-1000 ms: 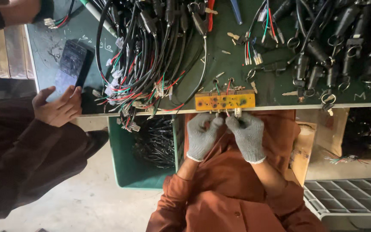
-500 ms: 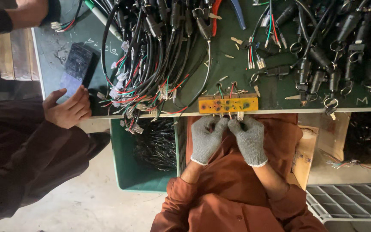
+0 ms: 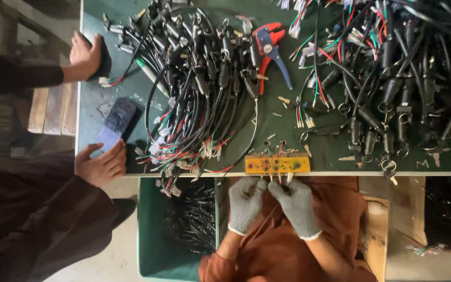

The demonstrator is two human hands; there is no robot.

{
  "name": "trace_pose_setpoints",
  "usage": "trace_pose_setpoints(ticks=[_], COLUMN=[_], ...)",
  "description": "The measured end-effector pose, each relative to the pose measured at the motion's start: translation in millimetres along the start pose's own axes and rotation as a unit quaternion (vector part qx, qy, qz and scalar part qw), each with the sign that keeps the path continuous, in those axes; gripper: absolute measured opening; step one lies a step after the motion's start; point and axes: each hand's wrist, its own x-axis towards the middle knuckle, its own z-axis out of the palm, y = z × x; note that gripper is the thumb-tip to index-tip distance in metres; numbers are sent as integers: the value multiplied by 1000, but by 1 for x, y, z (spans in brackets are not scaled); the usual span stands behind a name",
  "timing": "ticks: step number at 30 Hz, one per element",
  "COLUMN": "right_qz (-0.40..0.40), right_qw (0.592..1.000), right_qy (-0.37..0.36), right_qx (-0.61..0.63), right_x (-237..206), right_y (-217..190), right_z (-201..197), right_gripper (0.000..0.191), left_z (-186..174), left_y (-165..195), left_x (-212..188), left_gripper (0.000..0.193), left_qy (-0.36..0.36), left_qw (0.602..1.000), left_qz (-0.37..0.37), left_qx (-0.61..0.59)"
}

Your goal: The person inserts keys into a yellow multi-key tester and turns them while handling various wires and connectors on a cluttered workbench. Another person uses a smartphone nearby. The camera wearer continues testing keys and manipulating wires throughout the clip.

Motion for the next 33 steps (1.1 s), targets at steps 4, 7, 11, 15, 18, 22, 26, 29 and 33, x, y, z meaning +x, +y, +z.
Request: trace_pose_setpoints(ticks=[4,7,11,15,18,22,26,29,33], right_qz=[2,45,25,59,52,53,53,16,-68], right_qw=[1000,997,997,990,995,994,992,998,996], right_qy=[4,15,19,-2,30,38,35,43,-31], right_qx=[15,67,66,131,83,85,105,53,-44], right_x=[1,-2,-4,-9,-11,-13,-13,-14,-18], right_y=[1,1,-1,3,8,10,-1,-10,-7], right_z=[0,2,5,3,4,5,9,6,-10], right_gripper=[19,17,20,19,25,25,24,25,18], left_z=[-5,-1,0,-3,0,-3,1,8,2], left_y=[8,8,3,-5,-6,1,14,21,28], left_x=[0,-1,-5,-9,-10,-12,-7,-7,-24], left_gripper=[17,17,18,15,15,13,13,12,11], left_qy=[-12,-6,7,-40,-19,-44,4,41,25], left_qw=[999,998,998,989,992,985,992,992,982], left_qz=[-33,-53,-39,-90,-95,-61,-83,-97,-136], left_qx=[12,-46,-54,-108,-83,-155,-97,-69,-132])
